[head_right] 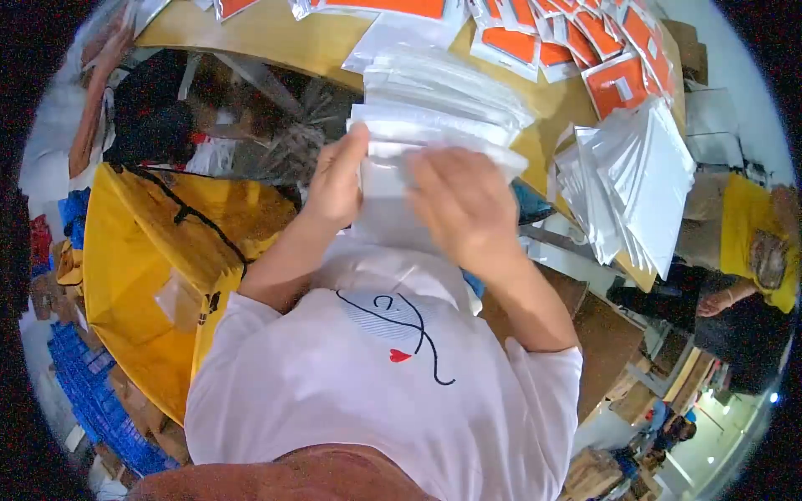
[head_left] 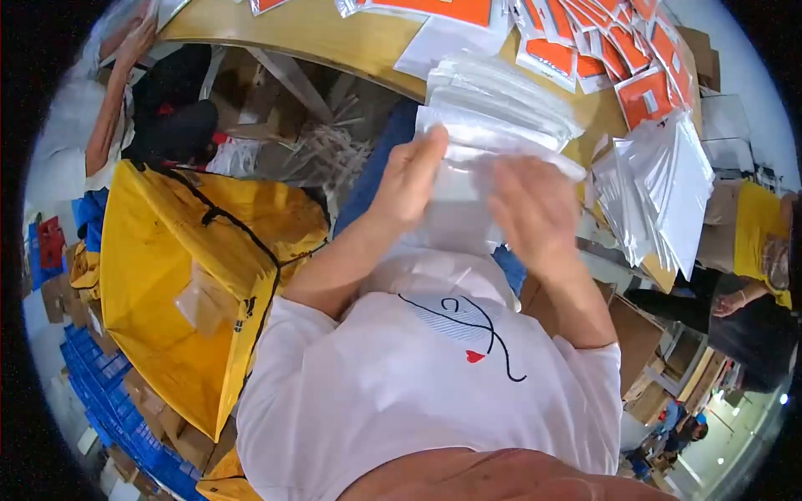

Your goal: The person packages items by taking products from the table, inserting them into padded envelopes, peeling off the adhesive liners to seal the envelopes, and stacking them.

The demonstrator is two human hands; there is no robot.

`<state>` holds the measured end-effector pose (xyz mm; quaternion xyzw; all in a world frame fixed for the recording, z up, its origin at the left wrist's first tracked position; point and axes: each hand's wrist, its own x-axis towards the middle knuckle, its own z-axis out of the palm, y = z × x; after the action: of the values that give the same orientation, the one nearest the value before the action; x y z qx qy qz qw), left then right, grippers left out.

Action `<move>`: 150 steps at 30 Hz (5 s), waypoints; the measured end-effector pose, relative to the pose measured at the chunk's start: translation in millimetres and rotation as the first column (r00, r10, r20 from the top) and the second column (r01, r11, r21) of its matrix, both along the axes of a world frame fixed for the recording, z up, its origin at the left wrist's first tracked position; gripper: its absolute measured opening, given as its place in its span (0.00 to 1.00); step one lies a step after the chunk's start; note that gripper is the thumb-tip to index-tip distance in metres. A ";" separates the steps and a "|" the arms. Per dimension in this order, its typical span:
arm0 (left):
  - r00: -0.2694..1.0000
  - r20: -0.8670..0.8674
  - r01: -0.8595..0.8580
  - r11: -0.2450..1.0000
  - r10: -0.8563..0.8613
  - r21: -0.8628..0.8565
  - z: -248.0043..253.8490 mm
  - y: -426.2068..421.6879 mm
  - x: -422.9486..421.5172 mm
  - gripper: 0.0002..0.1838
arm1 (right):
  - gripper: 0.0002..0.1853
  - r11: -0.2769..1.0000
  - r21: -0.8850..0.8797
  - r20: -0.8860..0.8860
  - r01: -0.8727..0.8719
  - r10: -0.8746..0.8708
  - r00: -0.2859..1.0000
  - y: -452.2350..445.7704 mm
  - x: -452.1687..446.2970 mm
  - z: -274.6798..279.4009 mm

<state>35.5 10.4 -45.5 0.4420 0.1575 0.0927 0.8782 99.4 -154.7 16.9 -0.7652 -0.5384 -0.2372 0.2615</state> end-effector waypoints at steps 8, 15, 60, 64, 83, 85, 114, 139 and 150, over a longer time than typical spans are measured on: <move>0.999 -0.038 -0.006 0.984 0.013 0.177 -9.3 -0.5 -8.6 0.19 | 0.20 0.988 -0.151 -0.119 0.008 -0.026 0.993 -5.3 -19.2 -25.3; 1.000 -0.020 0.025 0.947 -0.019 0.322 -1.1 -3.8 -3.8 0.18 | 0.16 0.991 -0.131 -0.302 0.026 -0.065 0.951 -0.5 -13.7 -16.6; 0.960 0.025 0.148 0.585 -0.277 0.798 21.9 20.1 9.1 0.10 | 0.14 0.591 -0.358 -0.578 0.723 -0.749 0.326 -111.5 -23.6 -8.8; 0.954 0.061 0.125 0.576 -0.292 0.808 28.1 12.9 8.1 0.10 | 0.15 0.713 0.199 -0.900 0.672 -0.138 0.413 -66.6 -16.3 -24.4; 0.936 0.041 0.188 0.596 -0.349 0.781 23.2 25.0 -1.3 0.09 | 0.21 0.802 0.240 -0.969 0.547 0.232 0.085 -74.7 0.1 -46.5; 0.903 0.121 0.114 0.501 -0.413 0.858 14.9 34.7 1.0 0.09 | 0.19 0.854 0.333 -0.942 0.400 0.288 0.170 -79.2 9.5 -54.4; 0.847 0.399 -0.450 0.072 0.352 0.890 149.2 140.4 -161.9 0.15 | 0.06 0.841 -0.287 -0.436 0.458 -0.541 0.719 31.0 261.4 -38.5; 0.946 0.301 -0.271 0.218 -0.118 0.937 83.5 34.7 22.3 0.13 | 0.11 0.800 0.238 -0.165 0.550 -0.525 0.835 -11.1 240.0 129.2; 0.952 0.132 -0.080 0.190 -0.276 0.979 35.4 21.5 -20.5 0.11 | 0.19 0.727 -0.240 0.095 0.644 -0.642 0.761 0.3 316.7 -68.8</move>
<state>15.1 31.9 -10.1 0.8884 -0.0910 0.1757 0.4142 416.1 -154.4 -52.0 -0.9306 -0.2671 -0.2428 0.0601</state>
